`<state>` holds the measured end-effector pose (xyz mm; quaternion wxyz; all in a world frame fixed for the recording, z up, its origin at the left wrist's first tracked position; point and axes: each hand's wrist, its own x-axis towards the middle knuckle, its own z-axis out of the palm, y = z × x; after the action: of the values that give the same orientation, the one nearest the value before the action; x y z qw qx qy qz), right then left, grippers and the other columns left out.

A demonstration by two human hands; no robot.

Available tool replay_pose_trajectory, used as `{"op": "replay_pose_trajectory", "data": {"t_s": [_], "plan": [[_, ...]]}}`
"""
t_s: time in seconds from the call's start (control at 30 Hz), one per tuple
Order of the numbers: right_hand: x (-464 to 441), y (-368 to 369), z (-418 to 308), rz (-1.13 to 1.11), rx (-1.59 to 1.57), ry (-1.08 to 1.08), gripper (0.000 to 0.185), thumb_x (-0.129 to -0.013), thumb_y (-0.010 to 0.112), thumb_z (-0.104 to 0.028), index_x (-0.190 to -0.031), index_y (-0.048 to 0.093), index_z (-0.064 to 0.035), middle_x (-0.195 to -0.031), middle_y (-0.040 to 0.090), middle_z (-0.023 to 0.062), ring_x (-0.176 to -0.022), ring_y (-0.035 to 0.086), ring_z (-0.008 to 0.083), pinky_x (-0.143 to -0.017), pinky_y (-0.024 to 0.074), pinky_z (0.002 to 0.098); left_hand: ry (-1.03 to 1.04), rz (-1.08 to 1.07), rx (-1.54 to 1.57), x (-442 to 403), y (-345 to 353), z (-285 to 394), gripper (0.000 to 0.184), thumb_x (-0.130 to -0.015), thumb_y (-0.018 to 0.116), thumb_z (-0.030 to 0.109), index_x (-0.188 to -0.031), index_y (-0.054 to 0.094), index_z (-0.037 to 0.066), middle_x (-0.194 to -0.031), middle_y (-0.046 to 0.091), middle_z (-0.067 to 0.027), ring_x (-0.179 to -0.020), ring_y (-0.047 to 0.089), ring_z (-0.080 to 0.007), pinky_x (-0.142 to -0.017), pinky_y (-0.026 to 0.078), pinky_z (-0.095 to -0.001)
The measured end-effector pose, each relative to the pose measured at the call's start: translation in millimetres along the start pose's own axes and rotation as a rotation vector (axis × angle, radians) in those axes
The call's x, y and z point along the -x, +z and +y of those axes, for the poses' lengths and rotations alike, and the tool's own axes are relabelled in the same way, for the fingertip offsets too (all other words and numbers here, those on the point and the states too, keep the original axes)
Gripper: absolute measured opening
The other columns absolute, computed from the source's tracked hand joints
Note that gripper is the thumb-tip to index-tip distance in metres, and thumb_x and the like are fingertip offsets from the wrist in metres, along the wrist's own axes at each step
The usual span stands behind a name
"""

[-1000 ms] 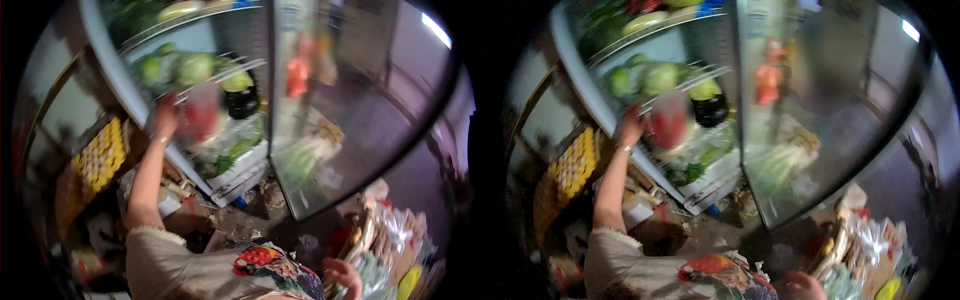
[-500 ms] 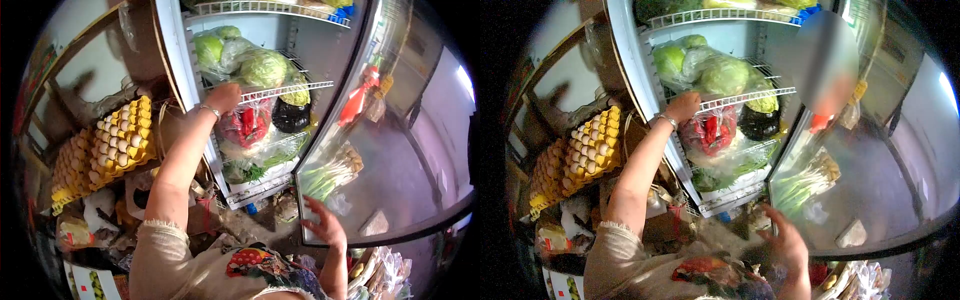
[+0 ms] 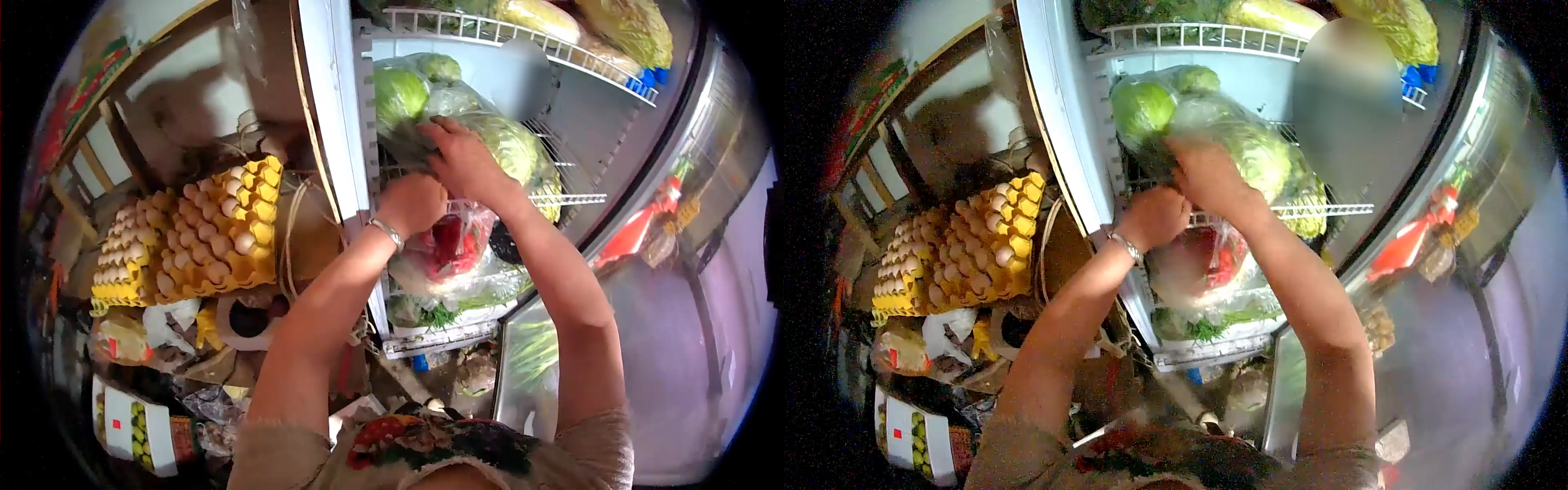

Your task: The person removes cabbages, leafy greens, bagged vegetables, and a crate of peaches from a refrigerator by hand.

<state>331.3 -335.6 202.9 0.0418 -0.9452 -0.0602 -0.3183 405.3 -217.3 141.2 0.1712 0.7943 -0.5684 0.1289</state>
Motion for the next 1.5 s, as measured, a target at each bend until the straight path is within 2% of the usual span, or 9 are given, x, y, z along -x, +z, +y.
{"op": "replay_pose_trajectory", "data": {"t_s": [0.1, 0.47, 0.53, 0.67, 0.8, 1.03, 1.27, 1.33, 1.5], "plan": [[-14.4, 16.3, 9.7, 0.042, 0.401, -0.040, 0.042, -0.079, 0.055, -0.009, -0.121, 0.051, -0.0074, -0.110, 0.056, 0.0177, -0.106, 0.053, 0.0331, -0.092, 0.0433, 0.0402, -0.067, 0.182, 0.072, 1.4, 2.7, 3.1, 0.024, -0.087, 0.048, 0.022, -0.074, 0.062, 0.007, -0.069, 0.062, -0.0189, -0.066, 0.062, -0.0379, -0.062, 0.050, -0.0495], [-23.0, 7.3, 55.6, -0.151, 0.608, -0.218, 0.021, -0.080, 0.054, -0.016, -0.100, 0.061, -0.0129, -0.091, 0.064, 0.0084, -0.091, 0.060, 0.0286, -0.085, 0.0441, 0.0382, -0.081, 0.223, 0.095, 2.2, 7.0, 0.4, 0.019, -0.086, 0.049, 0.022, -0.077, 0.058, 0.008, -0.069, 0.063, -0.0161, -0.064, 0.062, -0.0348, -0.058, 0.050, -0.0476], [-26.7, -29.1, 59.6, -0.213, 0.507, -0.019, 0.022, -0.083, 0.054, -0.019, -0.103, 0.062, -0.0126, -0.091, 0.065, 0.0120, -0.088, 0.061, 0.0318, -0.083, 0.0454, 0.0409, -0.085, 0.214, 0.108, 1.2, 7.2, -2.3, 0.019, -0.086, 0.049, 0.022, -0.077, 0.058, 0.007, -0.069, 0.063, -0.0162, -0.064, 0.062, -0.0353, -0.058, 0.049, -0.0480], [-14.7, -66.5, 103.3, 0.136, 0.349, -0.049, 0.023, -0.088, 0.051, -0.024, -0.102, 0.063, -0.0107, -0.087, 0.066, 0.0154, -0.082, 0.063, 0.0350, -0.075, 0.0498, 0.0460, -0.076, 0.248, 0.162, 0.0, 12.8, -4.2, 0.021, -0.087, 0.049, 0.022, -0.076, 0.057, 0.006, -0.068, 0.062, -0.0166, -0.063, 0.061, -0.0366, -0.057, 0.049, -0.0489], [8.8, -92.4, 141.0, 0.320, -0.044, 0.370, 0.029, -0.090, 0.051, -0.028, -0.108, 0.061, -0.0073, -0.091, 0.065, 0.0200, -0.081, 0.061, 0.0397, -0.072, 0.0492, 0.0421, -0.082, 0.241, 0.166, 0.2, 10.5, -3.2, 0.020, -0.089, 0.048, 0.024, -0.083, 0.055, 0.007, -0.068, 0.062, -0.0168, -0.064, 0.061, -0.0378, -0.057, 0.048, -0.0488], [59.2, -107.0, 158.2, 0.567, -0.459, 0.509, 0.024, -0.093, 0.053, -0.023, -0.094, 0.063, -0.0013, -0.078, 0.057, -0.0023, -0.071, 0.050, 0.0085, -0.065, 0.0418, 0.0242, -0.115, 0.292, 0.236, 0.1, 2.3, 0.9, 0.028, -0.090, 0.054, 0.020, -0.113, 0.049, 0.005, -0.090, 0.062, -0.0215, -0.082, 0.060, -0.0403, -0.070, 0.048, -0.0461], [96.1, -116.5, 46.4, 0.954, -1.022, 0.485, 0.025, -0.092, 0.055, -0.025, -0.094, 0.062, -0.0016, -0.082, 0.057, -0.0018, -0.072, 0.047, 0.0062, -0.061, 0.0358, 0.0209, -0.088, 0.343, 0.196, -3.6, 11.3, -4.6, 0.026, -0.091, 0.052, 0.021, -0.110, 0.052, 0.004, -0.085, 0.062, -0.0211, -0.075, 0.060, -0.0399, -0.066, 0.049, -0.0480], [118.1, -110.6, 20.1, 0.641, -0.956, 0.225, 0.035, -0.090, 0.056, -0.036, -0.093, 0.062, -0.0010, -0.082, 0.058, -0.0010, -0.073, 0.048, 0.0062, -0.061, 0.0362, 0.0215, -0.043, 0.305, 0.062, -5.4, 19.6, -13.3, 0.022, -0.087, 0.051, 0.023, -0.098, 0.058, 0.005, -0.082, 0.063, -0.0178, -0.067, 0.063, -0.0353, -0.052, 0.050, -0.0439], [160.6, -94.3, -9.3, 0.245, -0.885, 0.107, 0.047, -0.088, 0.055, -0.044, -0.064, 0.054, -0.0042, -0.059, 0.051, 0.0056, -0.049, 0.043, 0.0142, -0.050, 0.0323, 0.0322, 0.128, 0.212, -0.110, -3.6, 29.5, -28.9, 0.022, -0.085, 0.050, 0.023, -0.096, 0.063, 0.008, -0.081, 0.065, -0.0153, -0.066, 0.063, -0.0319, -0.055, 0.051, -0.0432]]}}
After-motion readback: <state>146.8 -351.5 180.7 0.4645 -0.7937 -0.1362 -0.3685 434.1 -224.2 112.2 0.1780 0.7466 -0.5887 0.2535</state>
